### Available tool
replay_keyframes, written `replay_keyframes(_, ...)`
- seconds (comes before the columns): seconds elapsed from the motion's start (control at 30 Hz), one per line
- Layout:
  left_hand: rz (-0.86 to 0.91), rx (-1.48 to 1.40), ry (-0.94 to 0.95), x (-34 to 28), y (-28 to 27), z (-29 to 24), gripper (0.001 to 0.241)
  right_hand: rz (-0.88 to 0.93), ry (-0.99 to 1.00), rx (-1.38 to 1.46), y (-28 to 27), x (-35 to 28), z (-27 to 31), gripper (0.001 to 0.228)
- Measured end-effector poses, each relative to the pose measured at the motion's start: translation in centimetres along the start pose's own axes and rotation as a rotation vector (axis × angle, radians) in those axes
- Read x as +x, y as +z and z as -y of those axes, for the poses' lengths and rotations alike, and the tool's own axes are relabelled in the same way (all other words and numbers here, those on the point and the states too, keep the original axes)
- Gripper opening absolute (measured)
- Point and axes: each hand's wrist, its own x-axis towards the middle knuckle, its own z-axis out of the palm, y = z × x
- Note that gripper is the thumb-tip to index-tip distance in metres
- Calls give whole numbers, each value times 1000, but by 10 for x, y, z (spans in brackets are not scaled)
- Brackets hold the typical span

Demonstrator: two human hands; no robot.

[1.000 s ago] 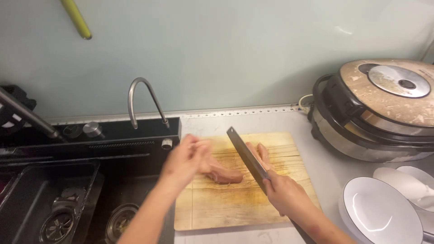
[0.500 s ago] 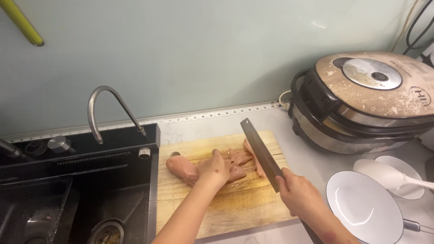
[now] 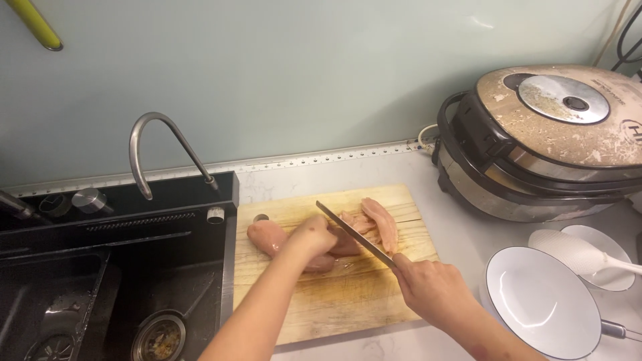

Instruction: Cutting raw chicken breast into small pieces on a wooden cutting board using a cleaver.

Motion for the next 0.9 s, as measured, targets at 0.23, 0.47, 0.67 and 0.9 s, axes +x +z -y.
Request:
replay_keyframes(0.23,-2,30,14,-25,-2,-17,22,-30,-66,-39,39,48,9,27)
replay_keyframes(0.47,127,-124,106,8,6,21,20,-211,-131,94,23,32,7,34)
replay_keyframes(0.67,355,-212,348,68,13,37,23,26,143,133,16,-1,-25,25)
replay_keyframes(0.9,391,-25,162,22,-23,-2,23,77,175,248,7,-7,-6,24)
